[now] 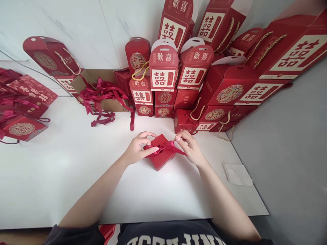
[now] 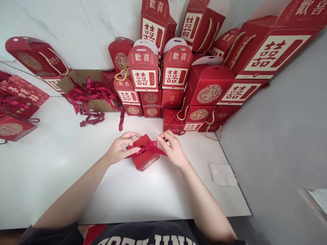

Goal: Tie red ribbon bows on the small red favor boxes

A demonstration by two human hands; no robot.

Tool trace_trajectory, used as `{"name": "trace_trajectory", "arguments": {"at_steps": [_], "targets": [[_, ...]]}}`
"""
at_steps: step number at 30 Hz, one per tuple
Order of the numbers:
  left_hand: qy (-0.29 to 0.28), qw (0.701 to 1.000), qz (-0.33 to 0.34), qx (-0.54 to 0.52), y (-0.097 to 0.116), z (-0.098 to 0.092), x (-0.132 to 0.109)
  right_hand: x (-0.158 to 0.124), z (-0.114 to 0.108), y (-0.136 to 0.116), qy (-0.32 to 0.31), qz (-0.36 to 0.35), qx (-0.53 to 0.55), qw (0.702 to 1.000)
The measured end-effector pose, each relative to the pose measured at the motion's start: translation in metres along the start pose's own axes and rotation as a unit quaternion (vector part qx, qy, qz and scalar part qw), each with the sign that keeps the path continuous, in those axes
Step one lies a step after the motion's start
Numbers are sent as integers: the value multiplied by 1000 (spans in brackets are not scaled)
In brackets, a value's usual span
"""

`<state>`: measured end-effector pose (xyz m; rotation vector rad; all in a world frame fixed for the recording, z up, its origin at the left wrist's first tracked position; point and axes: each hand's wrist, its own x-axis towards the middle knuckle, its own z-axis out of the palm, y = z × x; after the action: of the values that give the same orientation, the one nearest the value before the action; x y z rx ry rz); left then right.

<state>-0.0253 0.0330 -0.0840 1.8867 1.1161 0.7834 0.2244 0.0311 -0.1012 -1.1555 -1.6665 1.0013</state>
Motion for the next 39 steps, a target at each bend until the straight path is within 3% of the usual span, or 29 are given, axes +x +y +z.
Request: {"name": "trace_trajectory", "arguments": {"at_steps": [2,6,13,20,26,30,33,35,37,39], "targets": [[25,999,-4,27,3,5,-2,-6,-5,-6,-35,73,-12,997],[48,997,6,67,5,9,-4,-15,-7,-12,-172,191,64,964],[42,998,-1,54,5,9,-3,-23,-5,-26,-254,210,176,928],[0,996,-65,-61,1,8,1,-33,9,-31,-386,239,149,878],[35,997,-66,-18,3,11,0,-38,15,-35,-355,111,-40,928],[11,997,-61,40,12,9,-4,-36,10,-31,-375,18,-179,909],[-30,994,-81,63,23,2,-8,-31,2,-23,-361,53,-235,901],[-50,993,-96,57,30,-4,-11,-27,-4,-19,-296,111,-195,928],[-53,992,-104,52,35,-11,-15,-23,-6,-18,-234,148,-79,958],[-38,990,-118,71,38,-18,-19,-20,-6,-19,-206,166,50,963]]}}
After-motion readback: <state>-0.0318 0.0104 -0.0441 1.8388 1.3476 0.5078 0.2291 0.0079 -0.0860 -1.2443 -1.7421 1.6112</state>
